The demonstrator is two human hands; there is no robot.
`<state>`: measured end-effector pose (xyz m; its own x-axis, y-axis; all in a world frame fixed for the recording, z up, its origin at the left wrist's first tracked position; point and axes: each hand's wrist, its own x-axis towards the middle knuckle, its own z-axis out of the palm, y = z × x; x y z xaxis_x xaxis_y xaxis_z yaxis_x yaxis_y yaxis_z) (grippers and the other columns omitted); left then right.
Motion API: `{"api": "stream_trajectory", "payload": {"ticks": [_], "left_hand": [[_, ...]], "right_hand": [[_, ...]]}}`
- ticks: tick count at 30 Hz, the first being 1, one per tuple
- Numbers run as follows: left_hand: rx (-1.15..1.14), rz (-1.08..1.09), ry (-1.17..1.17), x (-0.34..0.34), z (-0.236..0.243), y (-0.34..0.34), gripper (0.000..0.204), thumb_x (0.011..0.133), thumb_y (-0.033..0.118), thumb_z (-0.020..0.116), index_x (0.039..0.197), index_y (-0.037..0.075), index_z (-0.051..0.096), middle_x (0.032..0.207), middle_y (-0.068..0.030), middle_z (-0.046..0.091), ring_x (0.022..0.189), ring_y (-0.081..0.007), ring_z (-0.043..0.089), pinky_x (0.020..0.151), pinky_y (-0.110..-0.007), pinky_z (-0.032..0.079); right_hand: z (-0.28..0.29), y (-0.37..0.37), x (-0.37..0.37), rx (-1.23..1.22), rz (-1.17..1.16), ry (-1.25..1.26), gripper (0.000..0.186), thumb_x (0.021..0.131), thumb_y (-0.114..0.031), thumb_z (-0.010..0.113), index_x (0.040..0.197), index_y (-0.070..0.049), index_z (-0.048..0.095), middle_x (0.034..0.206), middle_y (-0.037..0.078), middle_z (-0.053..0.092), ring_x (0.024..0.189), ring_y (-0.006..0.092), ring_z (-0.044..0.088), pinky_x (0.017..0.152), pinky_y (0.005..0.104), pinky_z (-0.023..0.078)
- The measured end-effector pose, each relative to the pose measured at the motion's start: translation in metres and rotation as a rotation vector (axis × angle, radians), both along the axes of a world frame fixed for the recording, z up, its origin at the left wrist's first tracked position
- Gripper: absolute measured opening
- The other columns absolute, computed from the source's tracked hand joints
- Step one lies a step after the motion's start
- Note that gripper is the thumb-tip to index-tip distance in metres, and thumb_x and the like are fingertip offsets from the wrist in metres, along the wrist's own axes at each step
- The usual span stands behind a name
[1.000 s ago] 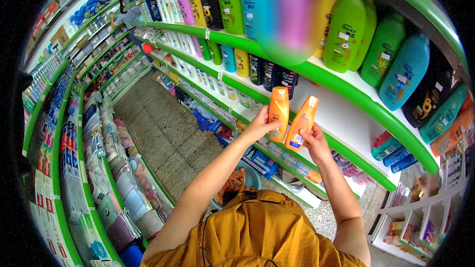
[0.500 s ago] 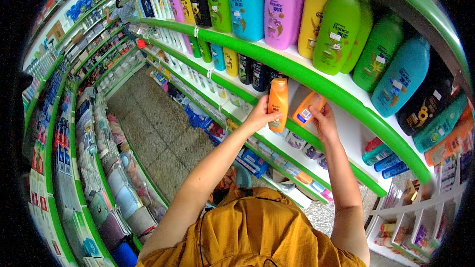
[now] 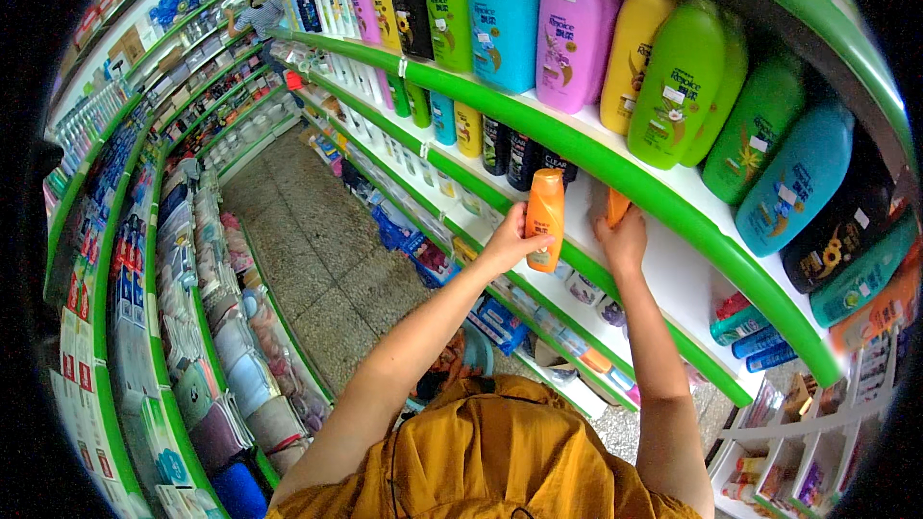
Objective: The person repeatedly picks orange and teal bottles from a blue basin on the floor and places them onto a green shelf in a store aisle. The person handles the bottles one at a time or in small groups, arranging them in a row on the shelf.
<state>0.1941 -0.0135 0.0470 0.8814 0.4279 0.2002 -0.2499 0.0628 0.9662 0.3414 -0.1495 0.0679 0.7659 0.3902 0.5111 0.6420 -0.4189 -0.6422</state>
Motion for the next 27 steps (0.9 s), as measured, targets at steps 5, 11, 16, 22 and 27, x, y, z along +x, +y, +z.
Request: {"api": "stream_trajectory", "payload": {"ticks": [5,11,16,22,27], "left_hand": [[-0.006,-0.02,0.015,-0.003,0.007,-0.003,0.058,0.073,0.009,0.066,0.118,0.001,0.029,0.109,-0.01,0.048,0.1,-0.0162,0.05,0.082,-0.03,0.043],[0.092,0.005,0.043,0.0,0.005,-0.002,0.057,0.074,0.008,0.065,0.117,0.001,0.029,0.107,-0.0099,0.049,0.096,-0.0155,0.051,0.077,-0.029,0.045],[0.129,-0.021,0.003,0.009,0.0,-0.003,0.058,0.073,0.007,0.065,0.118,0.0,0.028,0.107,-0.0102,0.049,0.096,-0.0149,0.051,0.077,-0.029,0.046],[0.22,-0.004,0.002,0.009,0.014,-0.011,0.058,0.073,0.007,0.065,0.118,0.0,0.029,0.108,-0.0103,0.049,0.098,-0.015,0.05,0.08,-0.03,0.044],[0.246,0.009,-0.02,0.019,0.0,-0.005,0.057,0.072,0.007,0.065,0.116,0.001,0.03,0.108,-0.0102,0.049,0.099,-0.0152,0.05,0.081,-0.029,0.044]], "right_hand": [[-0.003,-0.007,0.012,0.097,0.345,0.341,0.057,0.064,-0.018,0.066,0.112,-0.002,0.04,0.099,0.014,0.054,0.088,0.0238,0.055,0.073,0.0325,0.045],[0.01,-0.022,0.028,0.118,0.68,0.65,0.063,0.063,-0.017,0.071,0.115,-0.004,0.038,0.097,0.006,0.052,0.089,0.0164,0.052,0.078,0.028,0.043],[-0.002,-0.017,0.047,0.105,0.646,0.541,0.066,0.061,-0.02,0.074,0.115,-0.002,0.04,0.098,0.007,0.053,0.089,0.0164,0.052,0.079,0.0284,0.042],[-0.007,0.014,0.048,0.123,0.408,0.123,0.042,0.067,-0.013,0.07,0.102,-0.002,0.05,0.087,0.006,0.055,0.078,0.0147,0.053,0.07,0.0264,0.044],[0.012,0.03,0.045,0.157,0.467,0.312,0.022,0.075,-0.007,0.062,0.094,-0.003,0.052,0.074,0.003,0.055,0.06,0.0123,0.051,0.052,0.0259,0.041]]}}
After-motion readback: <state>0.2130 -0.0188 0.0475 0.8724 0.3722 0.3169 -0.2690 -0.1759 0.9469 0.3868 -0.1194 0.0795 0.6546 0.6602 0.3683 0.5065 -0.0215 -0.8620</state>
